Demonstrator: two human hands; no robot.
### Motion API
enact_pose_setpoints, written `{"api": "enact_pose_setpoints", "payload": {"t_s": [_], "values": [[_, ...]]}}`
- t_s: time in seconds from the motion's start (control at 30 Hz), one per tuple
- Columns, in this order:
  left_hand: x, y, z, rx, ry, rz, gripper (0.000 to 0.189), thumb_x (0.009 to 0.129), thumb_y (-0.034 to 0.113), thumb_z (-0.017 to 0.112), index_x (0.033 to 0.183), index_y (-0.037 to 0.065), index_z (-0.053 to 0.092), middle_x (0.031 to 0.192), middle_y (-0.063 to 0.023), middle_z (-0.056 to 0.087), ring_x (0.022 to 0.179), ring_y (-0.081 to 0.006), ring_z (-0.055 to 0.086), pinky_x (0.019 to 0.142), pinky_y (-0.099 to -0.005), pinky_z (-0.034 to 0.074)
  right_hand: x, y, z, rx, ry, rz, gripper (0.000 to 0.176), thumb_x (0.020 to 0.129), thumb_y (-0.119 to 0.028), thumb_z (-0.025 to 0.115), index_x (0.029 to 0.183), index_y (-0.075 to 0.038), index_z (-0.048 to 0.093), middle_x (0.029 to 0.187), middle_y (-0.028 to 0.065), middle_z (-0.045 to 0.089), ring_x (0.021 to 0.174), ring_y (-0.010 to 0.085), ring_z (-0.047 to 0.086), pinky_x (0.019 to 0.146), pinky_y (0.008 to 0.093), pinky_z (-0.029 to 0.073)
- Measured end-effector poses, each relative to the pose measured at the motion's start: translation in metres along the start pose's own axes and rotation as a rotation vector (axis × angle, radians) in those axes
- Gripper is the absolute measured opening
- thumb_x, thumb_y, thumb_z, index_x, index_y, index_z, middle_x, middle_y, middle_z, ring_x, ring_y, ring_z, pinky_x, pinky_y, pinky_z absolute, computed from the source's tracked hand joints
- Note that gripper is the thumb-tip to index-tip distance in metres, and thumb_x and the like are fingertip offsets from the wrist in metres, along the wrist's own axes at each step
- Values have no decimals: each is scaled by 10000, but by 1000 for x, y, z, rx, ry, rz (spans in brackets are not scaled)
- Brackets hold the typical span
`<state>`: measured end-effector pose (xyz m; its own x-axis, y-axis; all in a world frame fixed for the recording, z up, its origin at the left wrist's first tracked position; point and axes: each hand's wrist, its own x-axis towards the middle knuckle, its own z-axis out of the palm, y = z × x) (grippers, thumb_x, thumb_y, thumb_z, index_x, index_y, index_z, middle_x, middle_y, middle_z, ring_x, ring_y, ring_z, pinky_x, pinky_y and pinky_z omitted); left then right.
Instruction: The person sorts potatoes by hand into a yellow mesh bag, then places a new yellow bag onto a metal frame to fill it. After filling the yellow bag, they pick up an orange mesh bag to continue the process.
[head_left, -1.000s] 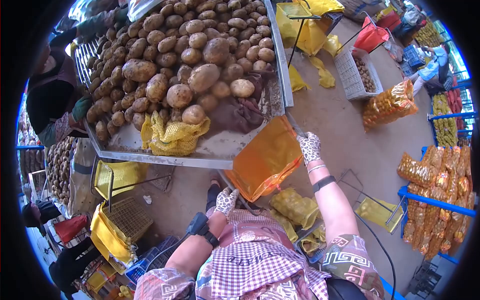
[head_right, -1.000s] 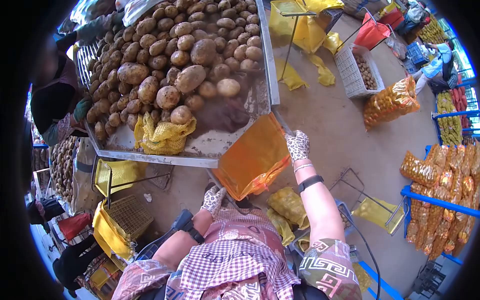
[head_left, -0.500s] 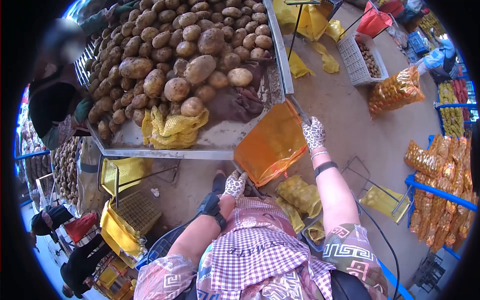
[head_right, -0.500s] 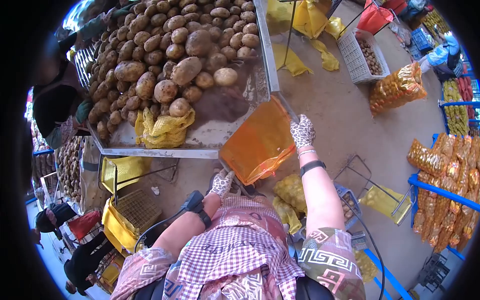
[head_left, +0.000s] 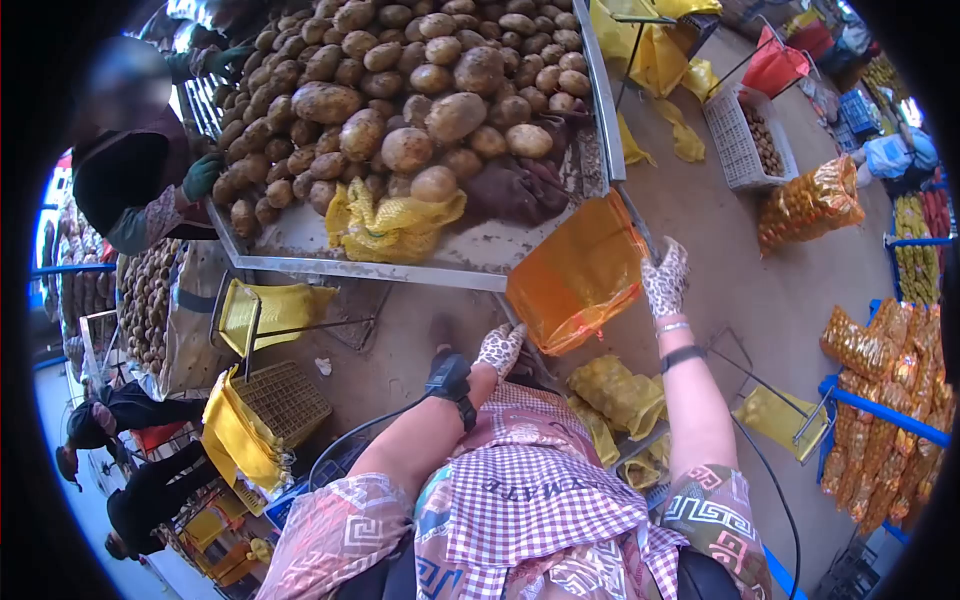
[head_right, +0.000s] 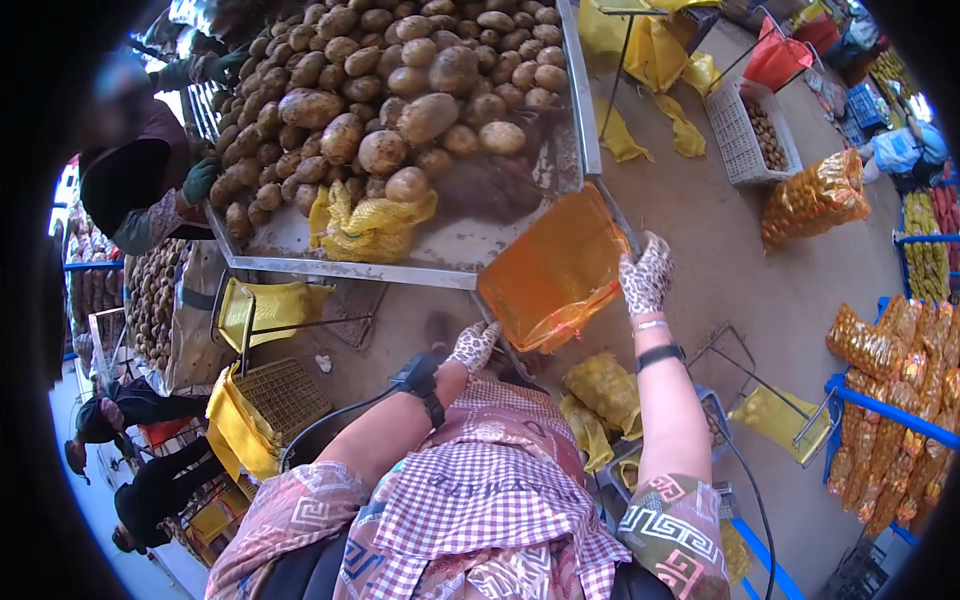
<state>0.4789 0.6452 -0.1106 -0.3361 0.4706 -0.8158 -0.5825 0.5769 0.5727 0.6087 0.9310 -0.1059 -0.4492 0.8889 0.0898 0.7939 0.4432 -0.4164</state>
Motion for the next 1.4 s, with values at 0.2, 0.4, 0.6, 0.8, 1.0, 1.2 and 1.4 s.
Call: {"api": "enact_pose_setpoints", "payload": {"t_s": [0.2,0.4,0.6,0.8,1.0,1.2,1.4], "values": [[9,-22,-49,545,-125,78,640,914,481,486,1271,-50,503,1230,-245,566,1160,-347,534,992,-384,399,-87,-13,-45,-118,-23,-151,629,741,-173,714,1284,12,457,1325,241,452,1242,378,424,1053,450,341],[-67,19,-159,725,-400,271,475,926,390,496,1176,-5,578,1139,-207,610,1033,-306,600,906,-375,446,-126,-164,-59,83,-193,-348,592,761,-185,699,1279,-4,475,1331,224,460,1246,364,429,1057,434,346],[-96,25,-276,662,-239,479,350,915,287,529,1131,19,595,1101,-194,626,1044,-317,599,896,-380,461,-115,-383,12,119,-183,-677,523,801,-236,658,1268,-50,517,1296,199,504,1203,359,473,1022,439,381],[-130,80,-347,545,-118,795,376,851,195,616,1188,36,566,1191,-175,581,1076,-321,582,919,-385,469,-120,-421,94,-105,-454,-450,409,871,-345,553,1153,-54,602,1081,180,624,1014,346,574,899,460,441],[-93,155,-327,939,16,1264,540,838,336,602,1276,36,505,1307,-191,505,1208,-373,475,1054,-431,338,-113,-423,83,-18,-680,-380,354,842,-293,582,1057,-18,642,1076,177,637,1039,368,570,934,461,426],[-45,164,-315,1210,-100,942,603,855,478,554,1273,45,522,1232,-204,557,1168,-358,513,1003,-427,386,-109,-390,63,104,-500,-535,336,804,-207,644,1083,-21,628,1115,169,621,1063,331,572,956,408,436],[-41,190,-300,1472,-199,782,531,861,511,532,1036,26,656,1002,-213,648,970,-359,611,857,-458,467,-48,-379,37,-85,-77,-322,444,787,-234,687,1167,-23,593,1243,177,557,1186,319,494,1018,411,389]]}}
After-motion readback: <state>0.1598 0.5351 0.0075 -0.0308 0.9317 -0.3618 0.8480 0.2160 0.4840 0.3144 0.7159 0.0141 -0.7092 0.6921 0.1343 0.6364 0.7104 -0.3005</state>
